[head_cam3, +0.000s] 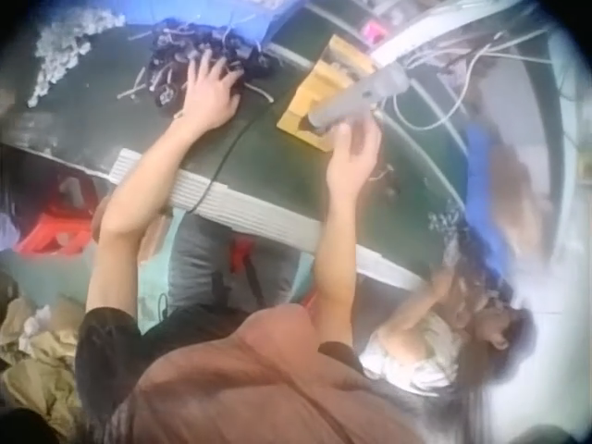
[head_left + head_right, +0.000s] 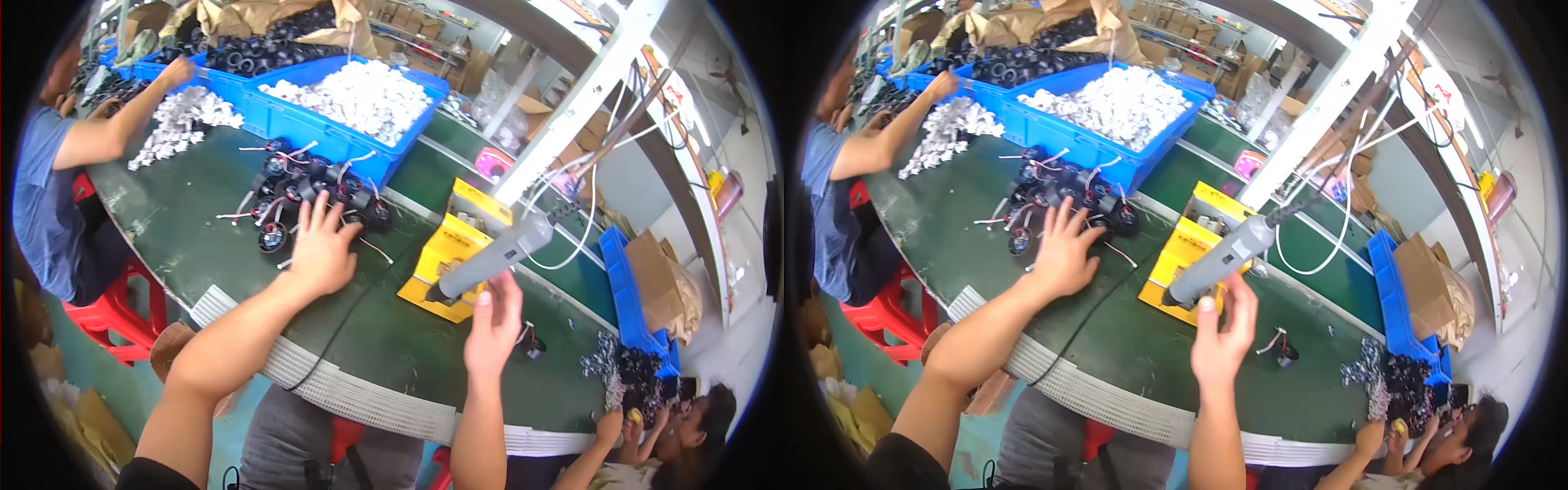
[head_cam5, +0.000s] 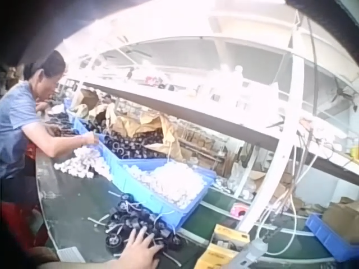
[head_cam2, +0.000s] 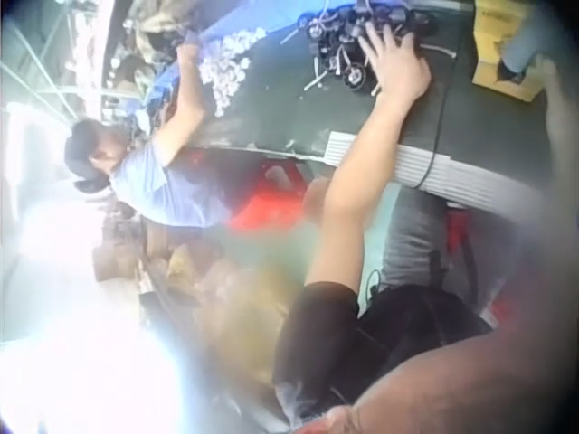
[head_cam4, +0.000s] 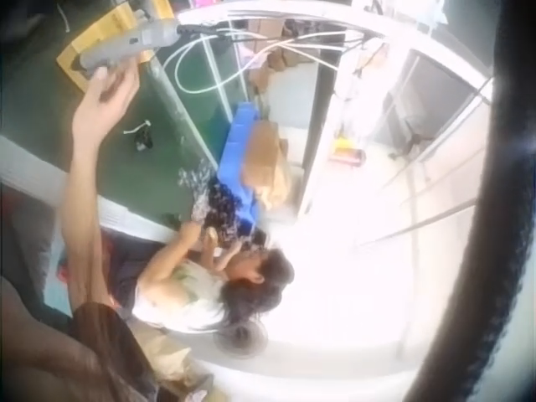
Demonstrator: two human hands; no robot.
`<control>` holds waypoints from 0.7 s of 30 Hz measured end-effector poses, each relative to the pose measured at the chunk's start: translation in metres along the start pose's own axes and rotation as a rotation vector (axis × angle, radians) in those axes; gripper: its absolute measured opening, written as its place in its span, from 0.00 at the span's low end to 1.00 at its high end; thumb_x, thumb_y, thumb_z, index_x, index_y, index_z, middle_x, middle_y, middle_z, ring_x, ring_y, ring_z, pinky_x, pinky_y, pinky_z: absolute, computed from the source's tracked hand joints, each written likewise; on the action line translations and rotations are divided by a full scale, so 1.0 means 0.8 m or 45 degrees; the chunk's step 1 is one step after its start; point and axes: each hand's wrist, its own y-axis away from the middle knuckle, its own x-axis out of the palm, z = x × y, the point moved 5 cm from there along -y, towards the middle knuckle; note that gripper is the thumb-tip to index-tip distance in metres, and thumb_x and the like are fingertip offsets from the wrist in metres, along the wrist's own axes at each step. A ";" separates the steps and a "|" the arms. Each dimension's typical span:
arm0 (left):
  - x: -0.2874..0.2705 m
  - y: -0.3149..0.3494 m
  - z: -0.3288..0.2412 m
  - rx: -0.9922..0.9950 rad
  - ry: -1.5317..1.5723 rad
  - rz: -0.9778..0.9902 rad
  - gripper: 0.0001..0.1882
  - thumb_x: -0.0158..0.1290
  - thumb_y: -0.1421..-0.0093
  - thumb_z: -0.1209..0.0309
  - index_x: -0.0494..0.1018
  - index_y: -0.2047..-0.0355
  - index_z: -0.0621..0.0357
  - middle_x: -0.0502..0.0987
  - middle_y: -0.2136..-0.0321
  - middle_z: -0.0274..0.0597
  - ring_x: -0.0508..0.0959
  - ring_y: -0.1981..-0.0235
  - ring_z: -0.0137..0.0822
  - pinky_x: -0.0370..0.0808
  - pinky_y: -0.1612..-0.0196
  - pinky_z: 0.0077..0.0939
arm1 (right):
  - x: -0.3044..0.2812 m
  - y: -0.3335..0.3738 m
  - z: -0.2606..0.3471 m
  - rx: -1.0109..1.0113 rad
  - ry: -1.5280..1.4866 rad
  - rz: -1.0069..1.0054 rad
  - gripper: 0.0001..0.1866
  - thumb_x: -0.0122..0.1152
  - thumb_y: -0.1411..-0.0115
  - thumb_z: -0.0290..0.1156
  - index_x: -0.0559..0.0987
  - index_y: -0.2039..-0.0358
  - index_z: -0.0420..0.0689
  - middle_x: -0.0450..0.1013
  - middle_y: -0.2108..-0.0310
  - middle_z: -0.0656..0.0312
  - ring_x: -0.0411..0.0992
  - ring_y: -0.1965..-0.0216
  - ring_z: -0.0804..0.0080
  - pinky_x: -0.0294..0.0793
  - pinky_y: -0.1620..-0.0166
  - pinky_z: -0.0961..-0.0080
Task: The person assembles small electronic cooling fans by securing their plastic casings with screws using an electric screwdriver.
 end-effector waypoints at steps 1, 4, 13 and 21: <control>0.000 0.000 0.005 -0.008 -0.045 -0.002 0.26 0.62 0.52 0.65 0.76 0.50 0.50 0.61 0.39 0.59 0.50 0.32 0.61 0.43 0.32 0.60 | -0.021 -0.002 0.001 -0.075 0.116 -0.021 0.20 0.56 0.35 0.29 0.70 0.44 0.37 0.68 0.46 0.58 0.67 0.45 0.68 0.62 0.39 0.69; -0.004 -0.005 0.027 -0.090 -0.071 -0.060 0.19 0.59 0.51 0.66 0.79 0.56 0.49 0.61 0.39 0.62 0.50 0.32 0.61 0.43 0.32 0.60 | -0.098 -0.007 -0.008 -0.097 0.749 -0.184 0.16 0.62 0.40 0.30 0.76 0.52 0.40 0.68 0.50 0.55 0.67 0.48 0.64 0.63 0.41 0.68; 0.028 -0.002 -0.030 0.220 -0.057 -0.004 0.21 0.58 0.45 0.60 0.76 0.52 0.50 0.62 0.39 0.53 0.50 0.32 0.62 0.44 0.33 0.64 | -0.208 0.041 -0.124 0.309 1.122 0.066 0.25 0.67 0.47 0.33 0.73 0.48 0.44 0.70 0.51 0.48 0.68 0.48 0.49 0.66 0.43 0.59; 0.064 -0.064 -0.006 0.403 -0.180 0.169 0.22 0.47 0.37 0.50 0.78 0.51 0.48 0.63 0.37 0.42 0.50 0.31 0.54 0.41 0.32 0.60 | -0.201 0.045 -0.124 0.241 0.899 0.002 0.22 0.66 0.52 0.22 0.77 0.53 0.41 0.74 0.58 0.50 0.74 0.57 0.53 0.72 0.50 0.65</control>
